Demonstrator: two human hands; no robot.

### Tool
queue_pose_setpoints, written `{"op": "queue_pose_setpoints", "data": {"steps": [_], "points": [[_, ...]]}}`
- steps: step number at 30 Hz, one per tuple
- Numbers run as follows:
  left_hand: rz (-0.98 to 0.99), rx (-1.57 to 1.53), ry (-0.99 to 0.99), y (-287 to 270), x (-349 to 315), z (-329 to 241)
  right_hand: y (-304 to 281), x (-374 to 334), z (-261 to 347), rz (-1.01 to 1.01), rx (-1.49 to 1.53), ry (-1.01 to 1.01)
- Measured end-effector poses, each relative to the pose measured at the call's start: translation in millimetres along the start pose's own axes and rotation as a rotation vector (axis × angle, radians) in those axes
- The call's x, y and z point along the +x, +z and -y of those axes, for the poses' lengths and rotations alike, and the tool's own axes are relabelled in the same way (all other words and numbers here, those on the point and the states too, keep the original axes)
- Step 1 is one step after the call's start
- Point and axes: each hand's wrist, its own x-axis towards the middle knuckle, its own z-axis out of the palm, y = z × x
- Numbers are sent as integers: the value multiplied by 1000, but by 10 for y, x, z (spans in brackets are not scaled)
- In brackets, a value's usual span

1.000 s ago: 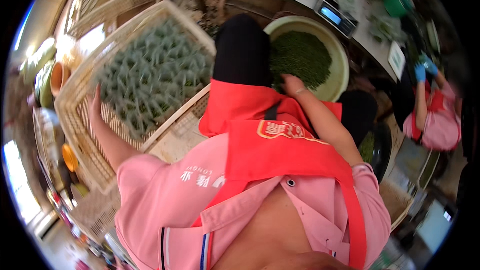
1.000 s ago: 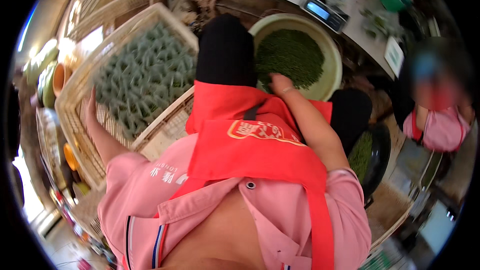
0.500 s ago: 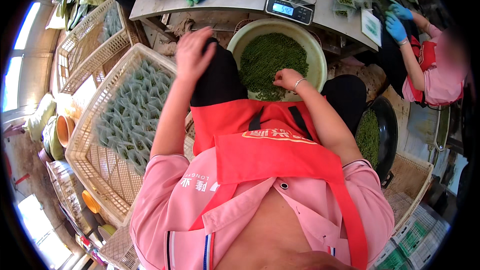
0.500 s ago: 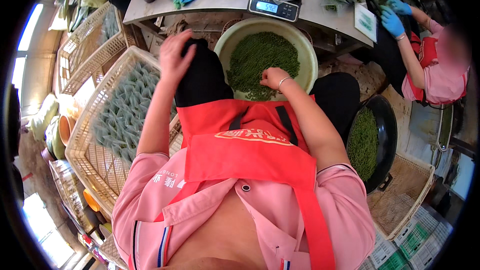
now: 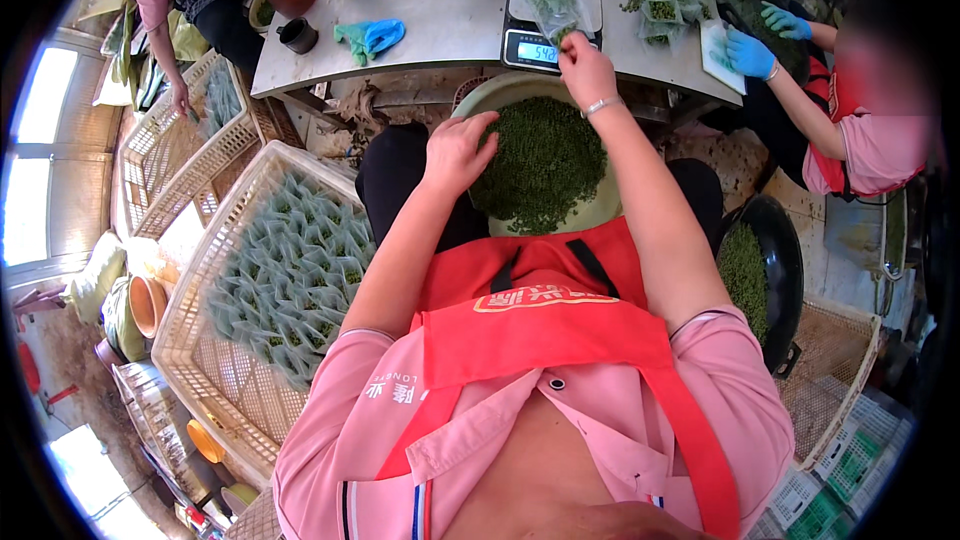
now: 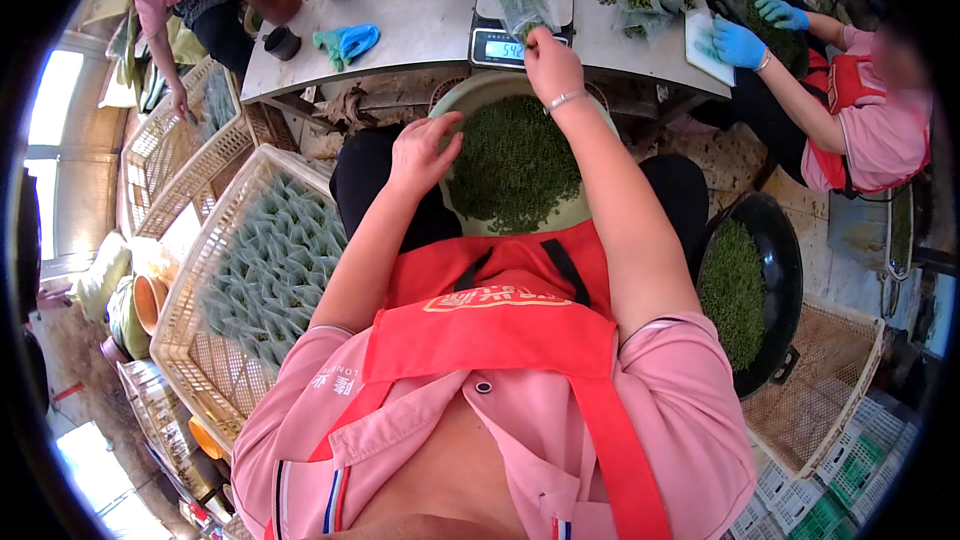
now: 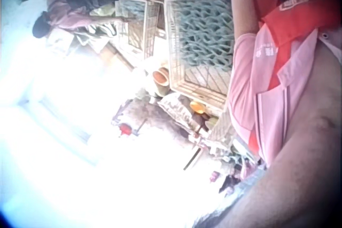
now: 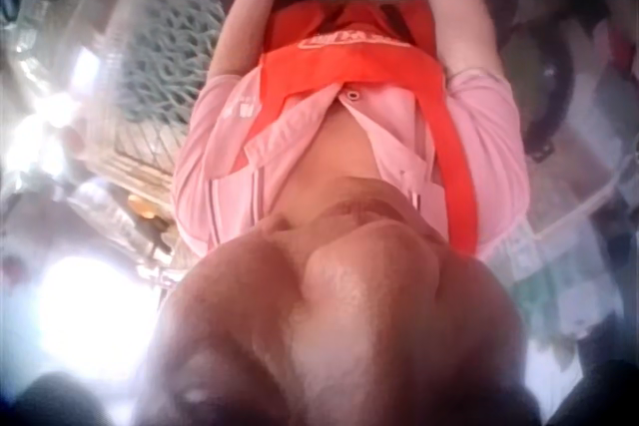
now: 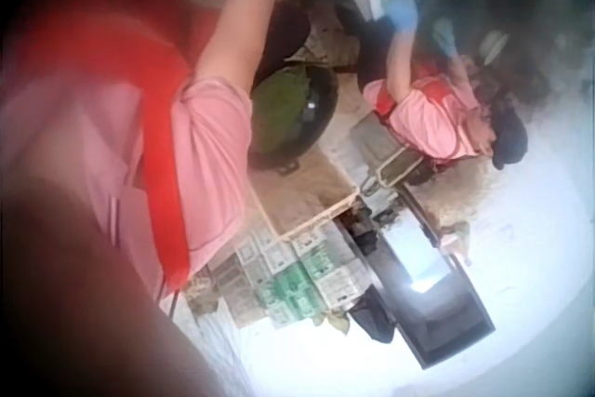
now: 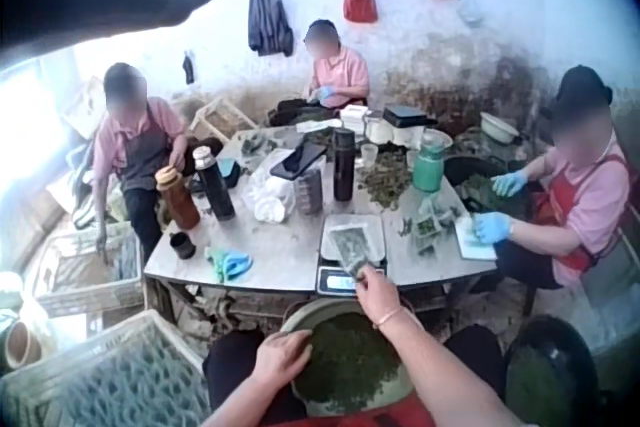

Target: The person scoops green tea leaves from a bowl into small plastic bags, weighs each bag on a digital scale, and places the filled bags into a basket. The person repeats this process continuously, handling the leaves and bags by hand.

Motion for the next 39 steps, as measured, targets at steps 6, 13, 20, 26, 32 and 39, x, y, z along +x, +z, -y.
{"op": "queue_pose_setpoints", "data": {"steps": [6, 13, 20, 26, 32, 39], "points": [[196, -176, -280, 116, -23, -31, -54, -516, 124, -18, 693, 158], [207, -1035, -554, 311, -14, -96, -89, -935, 345, 556, 961, 232], [302, -730, -542, 254, -84, -117, -131, -1115, 418, 544, 1093, 498], [317, -787, -584, 199, -86, -150, -130, -1184, 229, 572, 1247, 658], [342, -1066, -623, 147, -89, -73, -302, -1175, 151, 513, 1341, 736], [440, -991, -605, 245, -70, -73, -343, -241, 385, -29, 1545, 371]]}}
